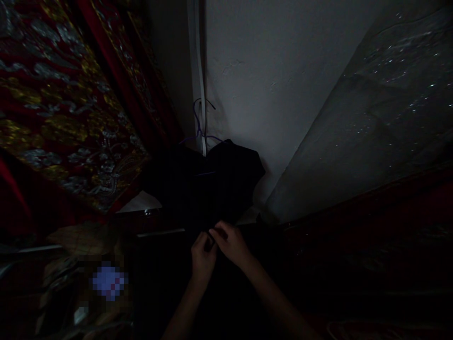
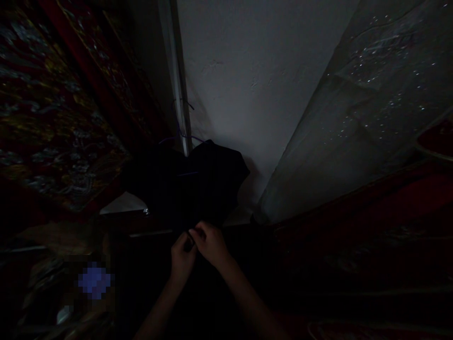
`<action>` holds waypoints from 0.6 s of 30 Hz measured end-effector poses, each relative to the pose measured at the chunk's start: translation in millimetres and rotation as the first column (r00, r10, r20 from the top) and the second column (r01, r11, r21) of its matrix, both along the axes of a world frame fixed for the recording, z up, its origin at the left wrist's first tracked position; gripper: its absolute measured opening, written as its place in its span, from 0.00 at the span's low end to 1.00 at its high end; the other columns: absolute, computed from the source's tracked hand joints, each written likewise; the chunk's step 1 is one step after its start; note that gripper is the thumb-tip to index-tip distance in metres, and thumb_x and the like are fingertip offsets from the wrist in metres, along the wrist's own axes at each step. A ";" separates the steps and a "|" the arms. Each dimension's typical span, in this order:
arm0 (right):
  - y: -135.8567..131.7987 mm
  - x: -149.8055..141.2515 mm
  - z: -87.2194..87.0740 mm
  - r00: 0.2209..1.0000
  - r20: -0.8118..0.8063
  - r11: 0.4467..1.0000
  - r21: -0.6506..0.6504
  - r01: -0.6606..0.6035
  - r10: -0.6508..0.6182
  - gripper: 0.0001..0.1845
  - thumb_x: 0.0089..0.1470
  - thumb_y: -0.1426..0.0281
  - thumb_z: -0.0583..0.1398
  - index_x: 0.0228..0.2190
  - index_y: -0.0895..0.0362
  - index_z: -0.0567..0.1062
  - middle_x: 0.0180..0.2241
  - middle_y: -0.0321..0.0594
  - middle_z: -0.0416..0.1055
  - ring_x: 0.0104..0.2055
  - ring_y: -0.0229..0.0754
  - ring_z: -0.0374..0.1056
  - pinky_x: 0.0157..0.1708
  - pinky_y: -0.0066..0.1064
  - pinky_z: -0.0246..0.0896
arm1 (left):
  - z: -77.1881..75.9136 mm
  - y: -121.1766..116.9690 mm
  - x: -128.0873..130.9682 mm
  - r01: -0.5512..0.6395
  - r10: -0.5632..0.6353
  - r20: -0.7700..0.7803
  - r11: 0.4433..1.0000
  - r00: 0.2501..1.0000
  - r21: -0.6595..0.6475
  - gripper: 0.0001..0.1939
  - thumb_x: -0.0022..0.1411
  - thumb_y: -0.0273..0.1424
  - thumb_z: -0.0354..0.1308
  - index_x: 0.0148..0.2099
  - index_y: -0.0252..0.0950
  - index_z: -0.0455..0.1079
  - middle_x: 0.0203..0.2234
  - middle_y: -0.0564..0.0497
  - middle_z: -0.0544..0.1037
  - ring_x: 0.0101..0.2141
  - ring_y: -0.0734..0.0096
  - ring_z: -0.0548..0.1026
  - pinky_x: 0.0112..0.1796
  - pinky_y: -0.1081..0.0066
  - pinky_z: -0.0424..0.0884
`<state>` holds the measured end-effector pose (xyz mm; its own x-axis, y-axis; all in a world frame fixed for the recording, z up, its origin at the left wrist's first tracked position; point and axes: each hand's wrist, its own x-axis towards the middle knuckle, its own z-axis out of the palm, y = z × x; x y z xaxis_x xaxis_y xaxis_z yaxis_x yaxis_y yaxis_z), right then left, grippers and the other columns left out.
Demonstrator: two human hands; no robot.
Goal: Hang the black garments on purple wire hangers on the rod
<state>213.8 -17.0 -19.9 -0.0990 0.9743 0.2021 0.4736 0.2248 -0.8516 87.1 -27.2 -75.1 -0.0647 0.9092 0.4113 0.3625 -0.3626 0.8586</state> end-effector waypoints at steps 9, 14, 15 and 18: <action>9.2 2.9 6.6 0.989 0.032 0.986 -0.082 -0.142 0.145 0.17 0.63 0.61 0.54 0.24 0.54 0.68 0.21 0.33 0.67 0.24 0.37 0.64 0.26 0.28 0.52 | 2.3 0.7 -8.3 0.093 -0.095 -0.042 0.995 0.995 -0.044 0.07 0.59 0.27 0.53 0.28 0.37 0.63 0.22 0.56 0.68 0.25 0.74 0.67 0.28 0.75 0.61; 15.2 7.7 7.0 0.967 -0.125 0.941 -0.233 -0.246 0.222 0.19 0.62 0.57 0.55 0.23 0.54 0.69 0.17 0.31 0.64 0.19 0.35 0.59 0.21 0.26 0.52 | 6.0 2.3 -10.7 0.077 -0.079 -0.035 0.995 0.996 -0.057 0.09 0.59 0.27 0.52 0.26 0.37 0.60 0.21 0.56 0.66 0.23 0.74 0.66 0.27 0.75 0.60; 16.1 7.3 6.1 0.969 -0.136 0.945 -0.231 -0.231 0.204 0.19 0.61 0.56 0.56 0.24 0.54 0.69 0.17 0.30 0.65 0.20 0.35 0.61 0.22 0.26 0.53 | 6.7 2.5 -10.7 0.072 -0.074 -0.035 0.996 0.997 -0.052 0.09 0.58 0.27 0.52 0.25 0.38 0.59 0.20 0.56 0.65 0.23 0.74 0.66 0.27 0.75 0.60; 18.9 4.2 2.8 0.985 -0.121 0.967 -0.207 -0.149 0.126 0.21 0.58 0.51 0.58 0.24 0.54 0.67 0.19 0.32 0.67 0.22 0.36 0.64 0.22 0.26 0.55 | 8.7 2.2 -9.8 0.088 -0.089 -0.038 0.995 0.995 -0.039 0.08 0.58 0.26 0.51 0.26 0.37 0.61 0.21 0.56 0.66 0.23 0.74 0.66 0.27 0.74 0.60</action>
<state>218.0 1.9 -17.2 -0.2246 0.9744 0.0064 0.3554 0.0881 -0.9305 77.4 -25.1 -66.4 0.0326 0.9253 0.3777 0.3643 -0.3629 0.8576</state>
